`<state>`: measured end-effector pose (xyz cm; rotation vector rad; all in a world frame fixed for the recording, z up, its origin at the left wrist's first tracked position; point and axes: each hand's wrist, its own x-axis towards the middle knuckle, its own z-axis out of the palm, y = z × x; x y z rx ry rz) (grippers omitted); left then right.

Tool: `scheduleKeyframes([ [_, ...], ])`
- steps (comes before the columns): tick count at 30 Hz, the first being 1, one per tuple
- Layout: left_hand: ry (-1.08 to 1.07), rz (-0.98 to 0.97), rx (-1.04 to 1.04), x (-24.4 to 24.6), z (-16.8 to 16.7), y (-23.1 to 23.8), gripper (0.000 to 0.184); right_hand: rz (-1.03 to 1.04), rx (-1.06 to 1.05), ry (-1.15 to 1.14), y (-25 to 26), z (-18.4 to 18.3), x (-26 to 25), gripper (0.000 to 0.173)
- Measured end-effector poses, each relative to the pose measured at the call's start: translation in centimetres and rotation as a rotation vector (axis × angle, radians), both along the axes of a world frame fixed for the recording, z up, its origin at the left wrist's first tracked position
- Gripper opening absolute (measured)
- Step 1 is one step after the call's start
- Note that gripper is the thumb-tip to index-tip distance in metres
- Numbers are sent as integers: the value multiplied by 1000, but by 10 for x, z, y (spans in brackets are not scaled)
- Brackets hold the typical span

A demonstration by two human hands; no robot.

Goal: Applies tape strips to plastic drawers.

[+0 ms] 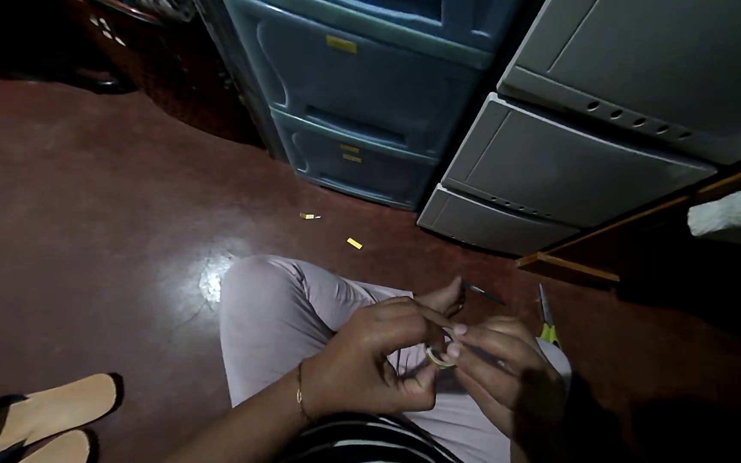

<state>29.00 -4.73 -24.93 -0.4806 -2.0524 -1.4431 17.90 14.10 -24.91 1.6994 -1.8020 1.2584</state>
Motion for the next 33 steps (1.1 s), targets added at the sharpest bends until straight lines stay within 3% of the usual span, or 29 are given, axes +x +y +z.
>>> scheduleKeyframes([
  [7,-122,5,85,-2,-3,5,16,-65,61,13,-1,0,2,11],
  [12,-358,-438,576,-3,-10,-4,10,161,80,-403,-5,4,-7,20],
  [15,-392,-561,720,-8,-18,-5,13,291,63,-550,-9,-1,-14,23],
  [22,-364,-454,600,-10,-22,-9,12,147,104,-346,-7,7,-11,18],
  [33,-412,-365,578,-6,-19,-7,10,25,191,-185,-7,18,-3,16],
])
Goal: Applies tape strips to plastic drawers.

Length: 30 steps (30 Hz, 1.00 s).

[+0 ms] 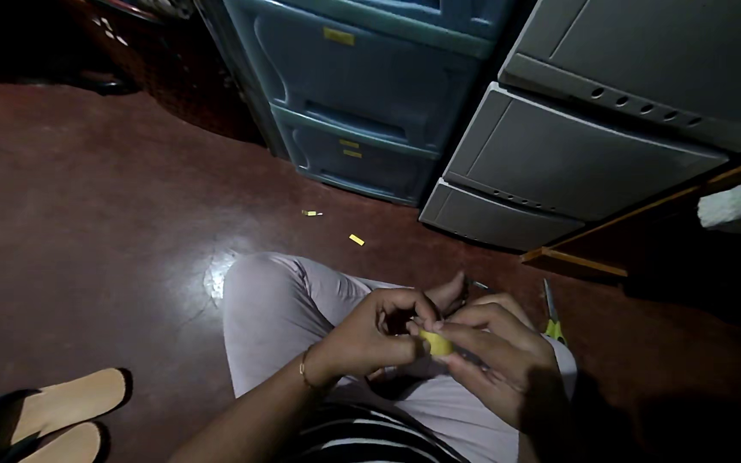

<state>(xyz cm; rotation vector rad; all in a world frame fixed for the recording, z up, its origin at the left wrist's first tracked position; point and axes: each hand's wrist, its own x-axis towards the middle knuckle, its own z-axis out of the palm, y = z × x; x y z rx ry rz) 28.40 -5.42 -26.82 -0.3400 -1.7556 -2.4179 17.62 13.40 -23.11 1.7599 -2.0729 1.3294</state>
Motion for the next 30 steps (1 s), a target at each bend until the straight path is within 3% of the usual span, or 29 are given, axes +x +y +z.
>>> scheduleKeyframes([
  [13,46,3,48,-4,4,3,8,329,-243,-617,-3,-23,-10,27],
  [30,54,73,14,-4,7,11,9,320,-246,-650,-2,-25,-15,27],
])
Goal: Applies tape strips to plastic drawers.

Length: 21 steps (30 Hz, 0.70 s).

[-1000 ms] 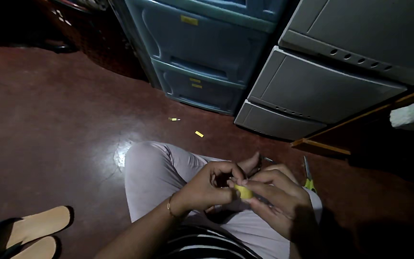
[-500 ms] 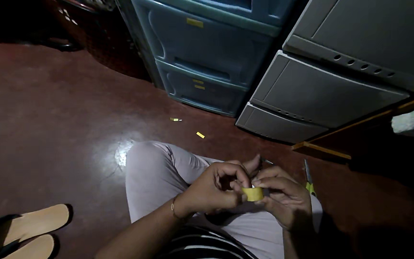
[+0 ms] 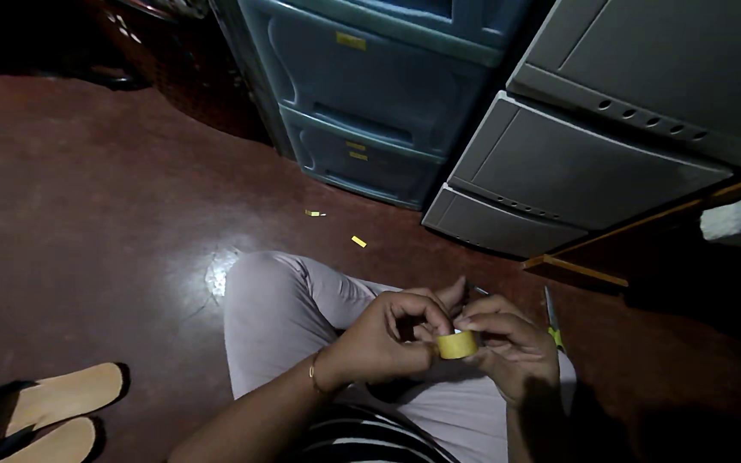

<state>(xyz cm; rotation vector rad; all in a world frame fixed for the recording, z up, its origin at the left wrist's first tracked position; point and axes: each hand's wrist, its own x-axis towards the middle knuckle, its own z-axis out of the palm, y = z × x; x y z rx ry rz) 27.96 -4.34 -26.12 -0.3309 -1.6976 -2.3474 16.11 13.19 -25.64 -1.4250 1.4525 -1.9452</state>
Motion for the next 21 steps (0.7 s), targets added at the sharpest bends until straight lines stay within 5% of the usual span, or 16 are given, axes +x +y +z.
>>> scheduleKeyframes([
  [21,-29,-26,36,-3,-5,-2,7,-82,49,134,1,0,0,26],
])
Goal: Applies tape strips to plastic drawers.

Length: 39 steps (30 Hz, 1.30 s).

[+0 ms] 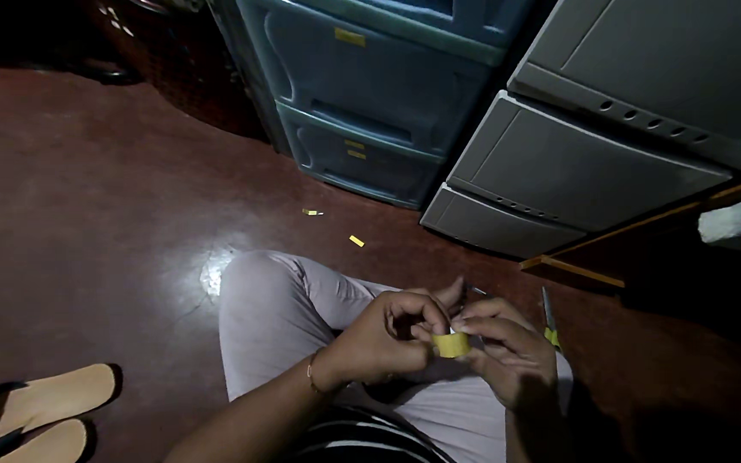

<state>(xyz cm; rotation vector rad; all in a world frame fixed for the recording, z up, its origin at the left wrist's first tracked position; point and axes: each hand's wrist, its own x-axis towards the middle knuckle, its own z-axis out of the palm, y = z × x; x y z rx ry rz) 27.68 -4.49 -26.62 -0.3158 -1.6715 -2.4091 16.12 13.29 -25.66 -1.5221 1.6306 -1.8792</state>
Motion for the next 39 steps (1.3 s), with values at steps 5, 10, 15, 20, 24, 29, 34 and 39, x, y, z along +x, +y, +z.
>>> scheduleKeyframes([
  [5,15,-18,30,0,-3,0,7,32,-23,-79,-1,-2,0,27],
  [10,-3,-21,13,0,-1,0,9,20,-10,-59,-1,0,0,25],
  [15,19,-14,3,0,-2,-1,10,8,-14,-29,-1,0,-1,25],
  [20,14,-8,16,-1,-4,2,8,16,-21,-56,-1,-2,-2,25],
  [24,8,-79,-5,-2,-8,-4,12,-18,31,47,1,4,-2,23],
  [29,-50,-63,-5,-2,-4,-5,8,-90,89,249,2,11,-2,21],
  [34,-101,-28,-33,-2,-1,-3,10,-175,169,397,3,16,3,18],
  [39,-149,14,-65,-2,3,0,13,-217,236,514,5,20,6,16],
])
